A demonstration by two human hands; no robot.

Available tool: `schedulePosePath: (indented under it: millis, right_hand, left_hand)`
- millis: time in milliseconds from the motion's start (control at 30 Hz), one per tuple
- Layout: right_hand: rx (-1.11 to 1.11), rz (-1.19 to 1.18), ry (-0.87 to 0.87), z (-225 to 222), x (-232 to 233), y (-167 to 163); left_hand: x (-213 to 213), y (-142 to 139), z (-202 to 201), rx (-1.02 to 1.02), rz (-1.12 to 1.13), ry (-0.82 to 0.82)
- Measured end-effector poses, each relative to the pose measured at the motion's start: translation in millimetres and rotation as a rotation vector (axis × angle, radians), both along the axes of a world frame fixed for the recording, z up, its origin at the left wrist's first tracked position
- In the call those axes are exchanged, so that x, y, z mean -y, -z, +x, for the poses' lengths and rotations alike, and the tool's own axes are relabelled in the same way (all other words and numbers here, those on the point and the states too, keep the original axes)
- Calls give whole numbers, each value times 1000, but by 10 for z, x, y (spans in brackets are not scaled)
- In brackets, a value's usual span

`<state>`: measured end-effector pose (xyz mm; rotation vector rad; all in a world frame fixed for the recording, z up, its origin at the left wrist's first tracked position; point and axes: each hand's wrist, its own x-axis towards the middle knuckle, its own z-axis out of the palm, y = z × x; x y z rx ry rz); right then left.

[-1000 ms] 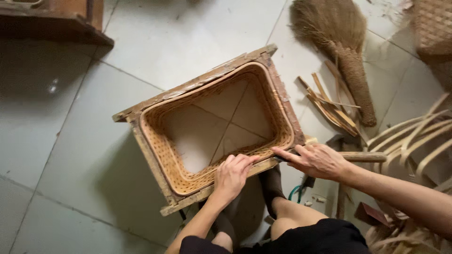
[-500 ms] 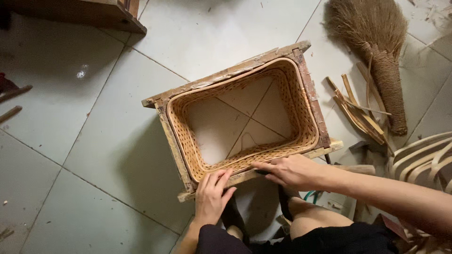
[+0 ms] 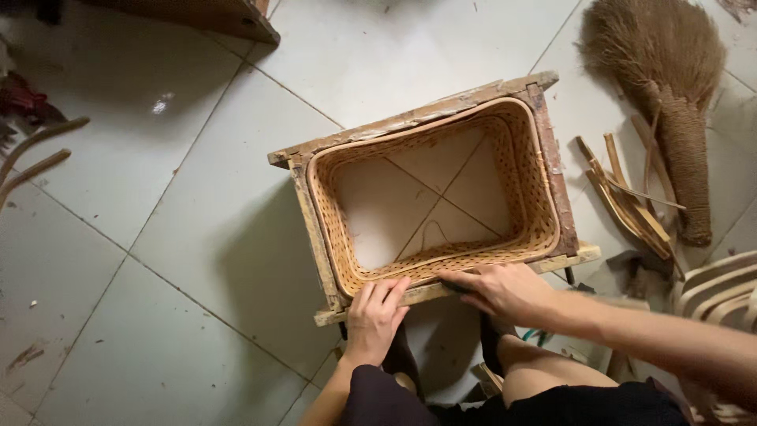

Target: The person weaves a rectangular basket using a wooden mold. They insert a pre-woven basket body into the mold, then attach and trim a thin bamboo strip along the rim using scissors and a hammer. The person also fits a curved bamboo handle into the basket.

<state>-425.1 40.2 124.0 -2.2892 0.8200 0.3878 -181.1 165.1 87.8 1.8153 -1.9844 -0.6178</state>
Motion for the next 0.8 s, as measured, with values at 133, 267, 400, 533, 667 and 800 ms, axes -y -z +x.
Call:
schedulePosePath:
  millis: [133, 267, 400, 533, 667, 800]
  right_hand:
    - [32, -104, 57, -56, -175, 66]
    - [92, -155, 75, -91, -286, 104]
    - [-35, -137, 21, -93, -295, 106]
    - [-106, -64, -89, -4, -154, 51]
    - [38, 149, -111, 301, -76, -32]
    - [-25, 258, -141, 757, -137, 21]
  left_hand:
    - [-5, 13, 29, -31, -57, 9]
    - [-37, 23, 38, -23, -122, 3]
    - [-5, 32, 31, -26, -104, 18]
    - [54, -16, 126, 13, -167, 52]
    - [-43, -133, 417, 136, -27, -21]
    - [-171, -128, 551, 79, 12, -41]
